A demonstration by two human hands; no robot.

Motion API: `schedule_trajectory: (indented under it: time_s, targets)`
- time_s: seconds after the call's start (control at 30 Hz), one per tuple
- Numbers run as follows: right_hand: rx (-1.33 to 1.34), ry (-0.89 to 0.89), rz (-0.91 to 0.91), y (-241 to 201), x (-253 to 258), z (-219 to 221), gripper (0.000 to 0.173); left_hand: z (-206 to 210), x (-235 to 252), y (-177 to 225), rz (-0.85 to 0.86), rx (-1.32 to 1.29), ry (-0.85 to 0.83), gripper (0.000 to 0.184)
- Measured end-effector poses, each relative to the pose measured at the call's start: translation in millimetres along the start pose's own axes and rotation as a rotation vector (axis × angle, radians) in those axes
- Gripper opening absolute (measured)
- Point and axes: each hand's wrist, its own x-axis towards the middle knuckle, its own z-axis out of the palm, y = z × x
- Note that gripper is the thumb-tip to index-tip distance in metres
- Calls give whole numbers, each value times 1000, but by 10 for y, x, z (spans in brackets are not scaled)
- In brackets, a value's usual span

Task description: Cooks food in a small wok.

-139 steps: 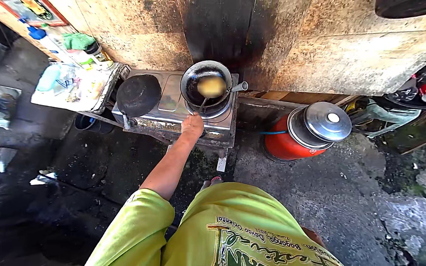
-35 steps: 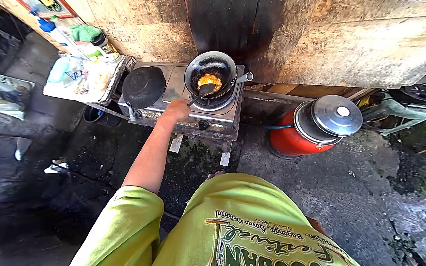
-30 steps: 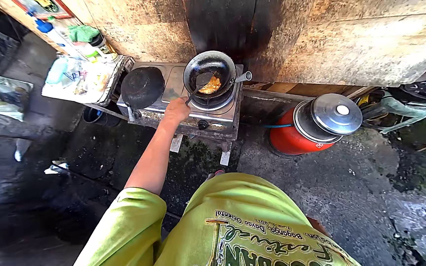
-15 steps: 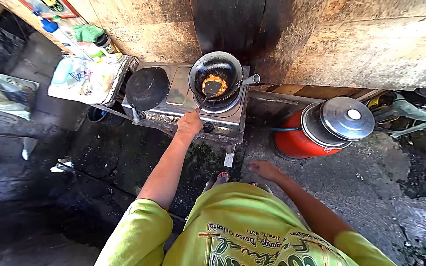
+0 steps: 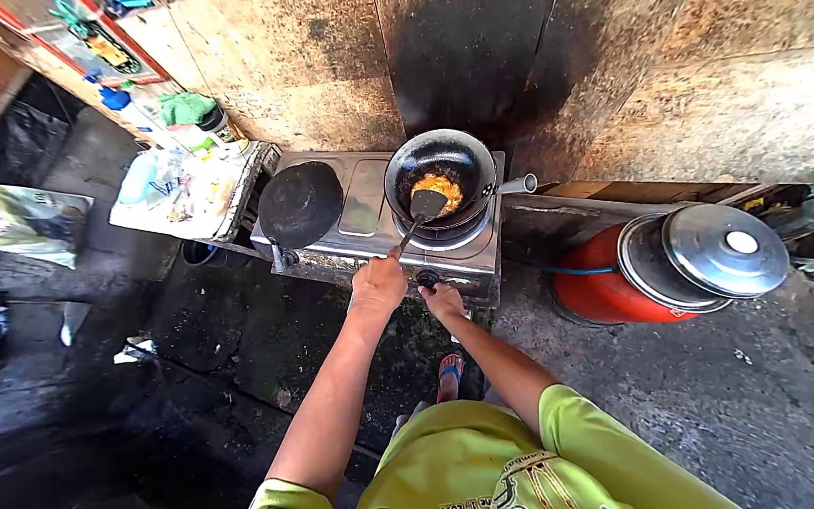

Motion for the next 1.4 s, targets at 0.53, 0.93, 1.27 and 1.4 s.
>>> schedule_trajectory:
  time_s: [0.53,0.93,1.27,1.4]
  targets:
    - [-670,-44,-130,-502,-132,-52,30,-217,190,-350,-35,160,326,52]
    - [-567,-251,5,2064,-433,-349,55,-483,107,5,0,259,275,48]
    - [-174,-108,594,5109,-1857,-499,51,-1004,-177,47,-58,358,262,23]
    - [36,-88,546,4959,-2139,-457,47,-957,-263,232,-70,442,212,18]
